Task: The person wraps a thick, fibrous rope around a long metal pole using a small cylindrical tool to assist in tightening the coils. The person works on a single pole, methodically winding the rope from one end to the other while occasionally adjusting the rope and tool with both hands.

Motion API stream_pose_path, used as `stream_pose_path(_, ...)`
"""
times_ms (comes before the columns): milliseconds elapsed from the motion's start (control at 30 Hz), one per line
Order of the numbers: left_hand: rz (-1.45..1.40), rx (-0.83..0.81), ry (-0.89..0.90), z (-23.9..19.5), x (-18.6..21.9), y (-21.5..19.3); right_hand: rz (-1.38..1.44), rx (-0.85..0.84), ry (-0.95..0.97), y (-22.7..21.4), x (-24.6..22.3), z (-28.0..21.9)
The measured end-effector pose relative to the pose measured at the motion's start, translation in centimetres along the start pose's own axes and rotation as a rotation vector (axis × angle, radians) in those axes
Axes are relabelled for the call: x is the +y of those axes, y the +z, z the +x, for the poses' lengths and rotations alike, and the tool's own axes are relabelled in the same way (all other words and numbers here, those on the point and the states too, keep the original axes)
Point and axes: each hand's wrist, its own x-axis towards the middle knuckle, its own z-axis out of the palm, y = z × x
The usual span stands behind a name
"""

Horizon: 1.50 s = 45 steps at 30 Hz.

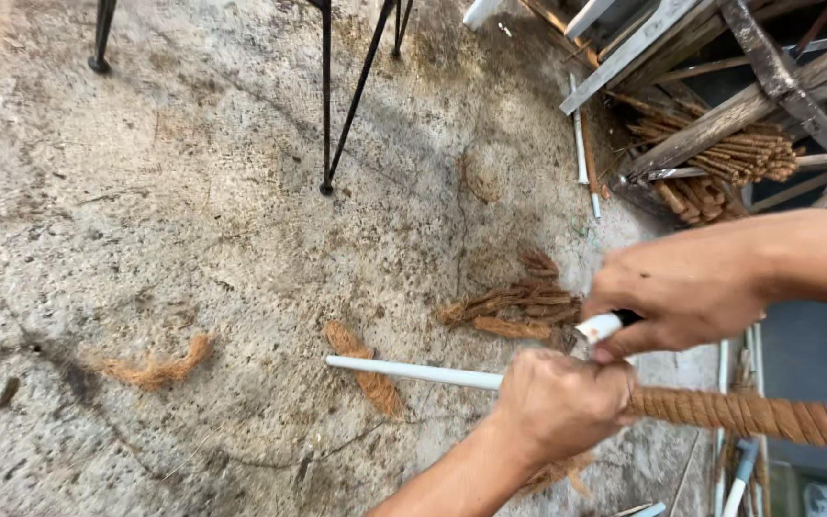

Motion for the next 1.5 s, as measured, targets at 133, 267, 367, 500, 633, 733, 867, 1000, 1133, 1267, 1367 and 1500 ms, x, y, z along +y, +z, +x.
stream_pose_path(133,-0.117,0.058,0.032,-1.6,0.9,-1.7,0.045,-0.049,0.109,2.8,1.6,-0.2)
stream_pose_path(267,-0.122,0.008,0.029,-1.2,0.6,-3.8,0.198,0.037,0.162,3.8,2.1,-0.4)
stream_pose_path(367,-0.162,0.029,-0.011,-0.5,-0.4,-6.0,0.466,0.408,-0.313,4.8,2.7,1.0)
stream_pose_path(500,-0.205,0.175,-0.102,1.4,-2.9,-10.3,0.66,0.705,-0.153,4.9,4.5,4.5)
stream_pose_path(633,-0.504,0.145,-0.462,2.1,-4.8,-13.2,1.067,0.944,-0.334,6.6,2.7,7.2)
stream_pose_path(733,-1.249,0.127,-0.809,1.6,-6.2,-13.4,1.316,0.972,-0.41,6.0,-0.1,9.1)
stream_pose_path(867,-1.33,0.195,-0.834,-3.1,-8.7,-12.0,1.243,0.944,-0.227,6.3,-2.3,12.3)
stream_pose_path(1000,-1.411,0.327,-0.95,-7.7,-11.5,-9.7,1.366,0.979,-0.356,8.2,-3.6,17.9)
stream_pose_path(1133,-1.385,0.443,-1.175,-13.1,-12.7,-8.2,1.027,1.222,-0.325,11.6,-4.4,23.9)
stream_pose_path(1267,-1.311,0.524,-1.241,-18.1,-12.7,-6.9,1.056,1.191,-0.34,13.9,-5.8,29.0)
stream_pose_path(1367,-1.283,0.537,-1.272,-20.8,-12.6,-6.0,1.154,1.018,-0.224,14.9,-6.3,31.2)
stream_pose_path(1500,-1.309,0.568,-1.285,-23.6,-13.1,-4.4,1.126,0.905,-0.153,16.1,-6.0,32.2)
